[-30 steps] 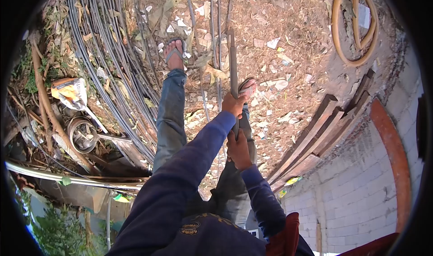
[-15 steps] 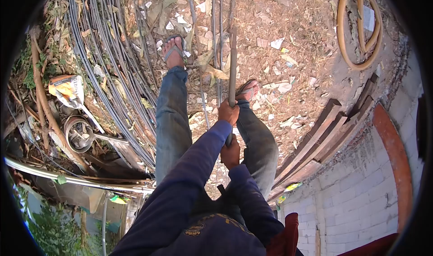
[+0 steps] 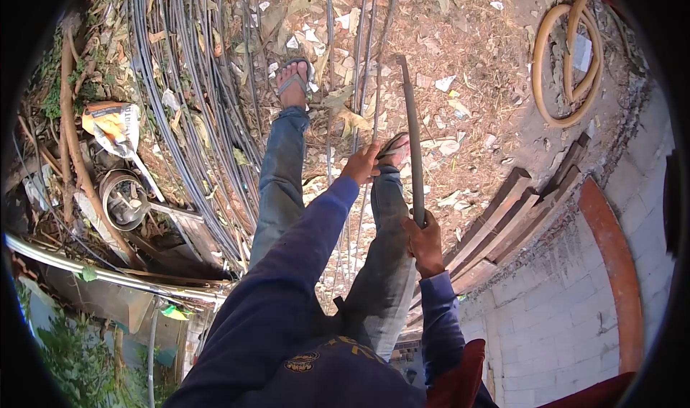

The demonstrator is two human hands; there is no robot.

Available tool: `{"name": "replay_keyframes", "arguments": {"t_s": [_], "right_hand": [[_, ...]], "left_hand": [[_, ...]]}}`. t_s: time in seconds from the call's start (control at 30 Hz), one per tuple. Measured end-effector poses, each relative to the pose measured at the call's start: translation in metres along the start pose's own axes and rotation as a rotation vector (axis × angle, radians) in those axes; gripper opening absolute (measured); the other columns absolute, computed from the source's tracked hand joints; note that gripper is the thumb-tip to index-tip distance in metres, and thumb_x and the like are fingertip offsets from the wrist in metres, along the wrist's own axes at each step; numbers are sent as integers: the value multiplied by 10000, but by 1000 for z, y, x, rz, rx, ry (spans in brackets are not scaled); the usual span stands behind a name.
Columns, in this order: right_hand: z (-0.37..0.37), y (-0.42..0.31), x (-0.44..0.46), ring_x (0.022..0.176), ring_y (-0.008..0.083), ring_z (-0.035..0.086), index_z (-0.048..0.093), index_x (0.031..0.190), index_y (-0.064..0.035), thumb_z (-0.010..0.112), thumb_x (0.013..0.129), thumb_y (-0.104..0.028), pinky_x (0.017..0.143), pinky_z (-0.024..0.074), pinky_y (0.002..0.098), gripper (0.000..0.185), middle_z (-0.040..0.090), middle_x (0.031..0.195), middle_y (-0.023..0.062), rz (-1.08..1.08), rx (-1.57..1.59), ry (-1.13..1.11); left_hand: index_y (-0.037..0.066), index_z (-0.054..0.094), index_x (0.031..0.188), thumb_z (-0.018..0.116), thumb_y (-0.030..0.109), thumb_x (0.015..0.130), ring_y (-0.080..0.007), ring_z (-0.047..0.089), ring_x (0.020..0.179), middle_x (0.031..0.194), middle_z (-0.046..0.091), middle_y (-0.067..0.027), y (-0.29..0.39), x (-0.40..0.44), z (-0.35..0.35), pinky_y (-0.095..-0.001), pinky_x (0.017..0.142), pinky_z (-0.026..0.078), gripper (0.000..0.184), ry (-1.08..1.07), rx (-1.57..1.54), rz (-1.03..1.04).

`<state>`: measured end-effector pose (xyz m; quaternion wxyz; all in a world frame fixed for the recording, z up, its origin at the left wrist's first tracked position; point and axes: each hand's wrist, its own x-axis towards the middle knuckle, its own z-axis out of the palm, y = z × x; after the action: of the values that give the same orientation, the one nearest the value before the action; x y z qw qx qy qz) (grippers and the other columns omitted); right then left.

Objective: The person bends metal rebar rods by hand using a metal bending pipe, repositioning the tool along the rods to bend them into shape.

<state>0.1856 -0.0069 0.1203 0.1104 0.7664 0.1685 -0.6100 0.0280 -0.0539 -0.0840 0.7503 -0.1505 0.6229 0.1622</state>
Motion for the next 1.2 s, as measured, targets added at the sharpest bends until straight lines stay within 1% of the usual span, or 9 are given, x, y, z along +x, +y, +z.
{"name": "replay_keyframes", "arguments": {"t_s": [0.03,0.1,0.2,0.47,0.6,0.77,0.83,0.97,1.2], "right_hand": [[-20,32,14,551,228,607,588,1093,5,685,881,-205,513,471,404,314,618,728,100,-305,-421,244],[-55,24,-9,742,458,655,536,1214,0,675,903,-254,638,500,491,425,662,862,274,-412,-711,451],[-125,5,-25,831,479,661,514,1266,4,621,941,-343,667,502,544,487,667,886,298,-288,-931,507],[-228,-58,20,761,341,695,630,1280,-85,668,912,-164,649,510,454,378,706,859,170,-398,-1328,571],[-247,-71,29,797,337,710,656,1265,-98,687,897,-141,699,539,424,372,720,907,171,-413,-1256,604],[-277,-58,42,854,310,729,669,1271,-93,666,930,-144,727,553,410,345,731,964,168,-417,-1231,629],[-281,-51,42,870,292,733,670,1277,-100,661,934,-141,744,561,401,345,735,986,156,-393,-1221,617],[-278,-38,41,883,277,736,657,1304,-118,658,936,-136,767,572,386,368,737,1013,144,-422,-1213,596],[-262,-59,39,959,283,732,639,1323,-97,633,965,-165,803,581,399,364,731,1092,155,-253,-1302,583]], "left_hand": [[81,524,1411,639,572,907,-217,703,868,1091,687,-152,-3,-2,-16,-354,685,563,713,23,45,51],[91,539,1405,614,490,940,-229,694,902,1176,672,-151,-24,4,-48,-387,754,553,617,96,100,137],[34,633,1295,658,382,912,-229,715,883,1073,716,-163,-43,51,-87,-342,755,562,518,215,286,308],[-15,633,1276,596,351,962,-205,663,1031,1099,721,-152,81,191,-36,-322,928,490,484,231,562,709],[3,596,1329,513,362,928,-410,578,1215,1269,624,-272,127,297,-21,-427,1042,441,544,462,729,634],[-25,635,1275,634,330,938,-246,712,826,1004,738,-154,150,335,5,-331,725,559,490,529,1062,763],[-23,685,1194,699,285,901,-225,715,778,948,740,-146,143,339,10,-327,678,579,426,540,870,802],[82,796,911,839,338,751,-274,723,689,746,735,-138,151,320,28,-379,664,580,305,505,479,668],[30,751,1024,791,264,845,-201,725,730,837,738,-120,153,344,20,-336,646,601,297,453,656,871]]}}
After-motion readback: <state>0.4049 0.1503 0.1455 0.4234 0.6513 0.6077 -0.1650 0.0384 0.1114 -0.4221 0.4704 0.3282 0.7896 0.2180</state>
